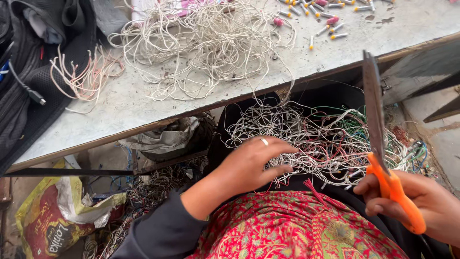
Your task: The person uses orange-handled shears to cut the ends off a large bundle of tangled, multi-colored wires. They repeatedly pull individual wires from the pile, snip the ends, and drop the pieces back into the pile.
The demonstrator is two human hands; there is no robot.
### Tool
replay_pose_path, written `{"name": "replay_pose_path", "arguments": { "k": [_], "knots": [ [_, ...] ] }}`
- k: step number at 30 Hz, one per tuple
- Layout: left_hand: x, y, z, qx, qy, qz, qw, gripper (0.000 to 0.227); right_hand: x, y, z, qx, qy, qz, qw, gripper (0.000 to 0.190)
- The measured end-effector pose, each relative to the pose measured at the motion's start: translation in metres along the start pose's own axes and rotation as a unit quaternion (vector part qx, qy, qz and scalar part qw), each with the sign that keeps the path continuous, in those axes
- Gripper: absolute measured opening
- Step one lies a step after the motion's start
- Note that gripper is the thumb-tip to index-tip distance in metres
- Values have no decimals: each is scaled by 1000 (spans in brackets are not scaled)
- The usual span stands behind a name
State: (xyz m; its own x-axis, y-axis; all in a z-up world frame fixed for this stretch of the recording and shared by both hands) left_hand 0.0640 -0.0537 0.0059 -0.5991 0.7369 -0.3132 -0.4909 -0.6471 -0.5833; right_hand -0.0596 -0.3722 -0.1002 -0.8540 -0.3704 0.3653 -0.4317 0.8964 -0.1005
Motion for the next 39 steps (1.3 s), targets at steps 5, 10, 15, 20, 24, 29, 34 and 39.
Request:
{"name": "replay_pose_path", "arguments": {
  "k": [5, 10, 15, 20, 24, 29, 34, 39],
  "knots": [
    [3, 23, -12, -168, 83, 49, 981, 63, -21, 5, -29, 207, 60, 87, 973, 40],
    [26, 28, -102, 49, -175, 49, 982, 27, -42, 11, -58, 213, 84, 147, 962, 41],
    [43, 7, -171, 320, -208, 274, 883, 21, -45, 11, -68, 213, 30, 148, 965, 43],
    [46, -5, -178, 293, -208, 283, 889, 23, -49, 2, -44, 175, 103, 165, 965, 40],
    [34, -29, -136, 246, -162, 221, 930, 42, -54, 4, -43, 143, 80, 151, 975, 41],
    [18, -31, -51, 131, -38, 29, 990, 59, -52, 3, -31, 105, 162, 154, 969, 40],
    [0, -3, -26, 47, -53, -48, 996, 45, -55, 6, -31, 116, 107, 122, 980, 41],
    [10, 23, -60, 18, -276, -75, 958, 33, -52, 5, -26, 113, 114, 126, 979, 38]
  ]
}}
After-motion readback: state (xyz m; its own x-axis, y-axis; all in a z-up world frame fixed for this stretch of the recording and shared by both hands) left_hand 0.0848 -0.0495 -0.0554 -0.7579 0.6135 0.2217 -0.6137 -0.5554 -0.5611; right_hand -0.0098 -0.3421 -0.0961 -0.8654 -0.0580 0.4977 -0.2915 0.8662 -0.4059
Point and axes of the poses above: each hand's wrist, its own x-axis away from the middle knuckle, its own y-axis out of the palm, z = x × y, the point moved 7 cm from there along -x, towards the middle knuckle, and after that the axes turned 6 degrees about x, right-handed, at the moved point
